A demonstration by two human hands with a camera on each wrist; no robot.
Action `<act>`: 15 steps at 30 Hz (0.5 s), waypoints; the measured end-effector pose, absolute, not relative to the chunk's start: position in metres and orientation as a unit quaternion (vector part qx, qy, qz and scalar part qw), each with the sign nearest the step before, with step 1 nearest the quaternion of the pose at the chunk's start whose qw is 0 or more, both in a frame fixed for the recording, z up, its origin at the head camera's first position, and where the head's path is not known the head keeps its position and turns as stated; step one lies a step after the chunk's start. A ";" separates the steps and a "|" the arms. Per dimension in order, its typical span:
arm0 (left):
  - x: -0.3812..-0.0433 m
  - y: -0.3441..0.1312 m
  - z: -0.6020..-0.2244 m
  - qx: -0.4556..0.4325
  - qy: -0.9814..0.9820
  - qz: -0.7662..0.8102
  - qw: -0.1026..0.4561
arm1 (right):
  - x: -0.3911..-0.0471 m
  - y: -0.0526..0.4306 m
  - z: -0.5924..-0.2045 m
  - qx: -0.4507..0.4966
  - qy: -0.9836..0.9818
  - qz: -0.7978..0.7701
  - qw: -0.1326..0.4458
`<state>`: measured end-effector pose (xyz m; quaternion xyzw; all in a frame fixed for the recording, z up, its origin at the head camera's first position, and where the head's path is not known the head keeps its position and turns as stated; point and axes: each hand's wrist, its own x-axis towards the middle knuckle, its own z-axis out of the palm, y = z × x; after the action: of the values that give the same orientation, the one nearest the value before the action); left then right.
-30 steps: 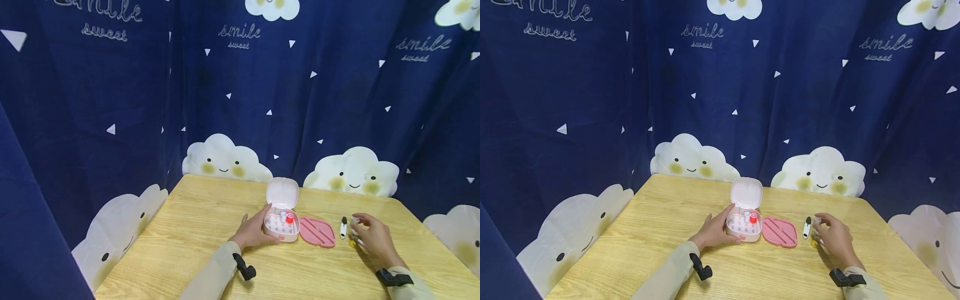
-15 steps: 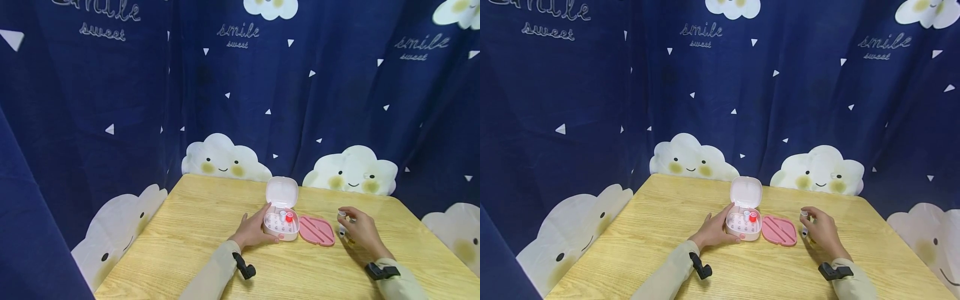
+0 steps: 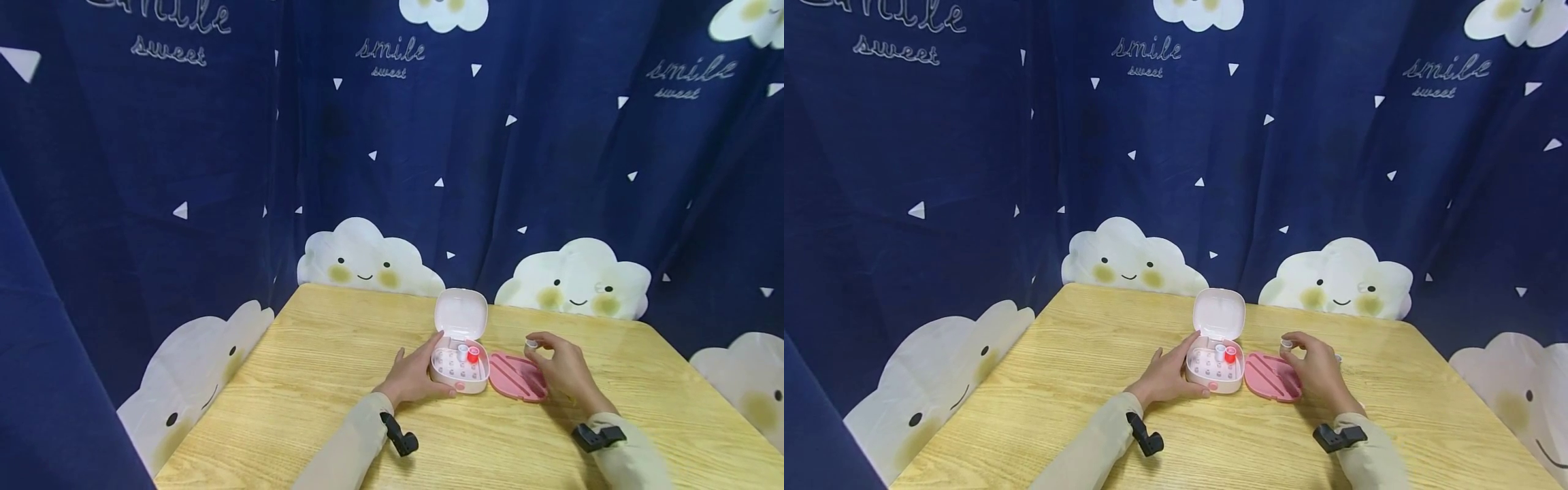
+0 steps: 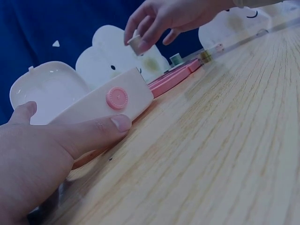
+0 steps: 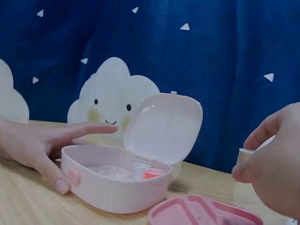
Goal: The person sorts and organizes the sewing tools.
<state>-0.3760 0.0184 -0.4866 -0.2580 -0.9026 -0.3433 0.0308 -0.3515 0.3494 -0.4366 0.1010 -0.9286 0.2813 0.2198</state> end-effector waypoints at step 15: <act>-0.376 0.018 -0.487 -0.257 -0.899 -0.354 0.029 | -0.365 0.327 -0.439 0.116 -0.934 0.274 0.196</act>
<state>-0.3756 0.0184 -0.4869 -0.2572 -0.8988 -0.3538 0.0292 -0.3649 0.3271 -0.4392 0.1156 -0.9343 0.2743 0.1962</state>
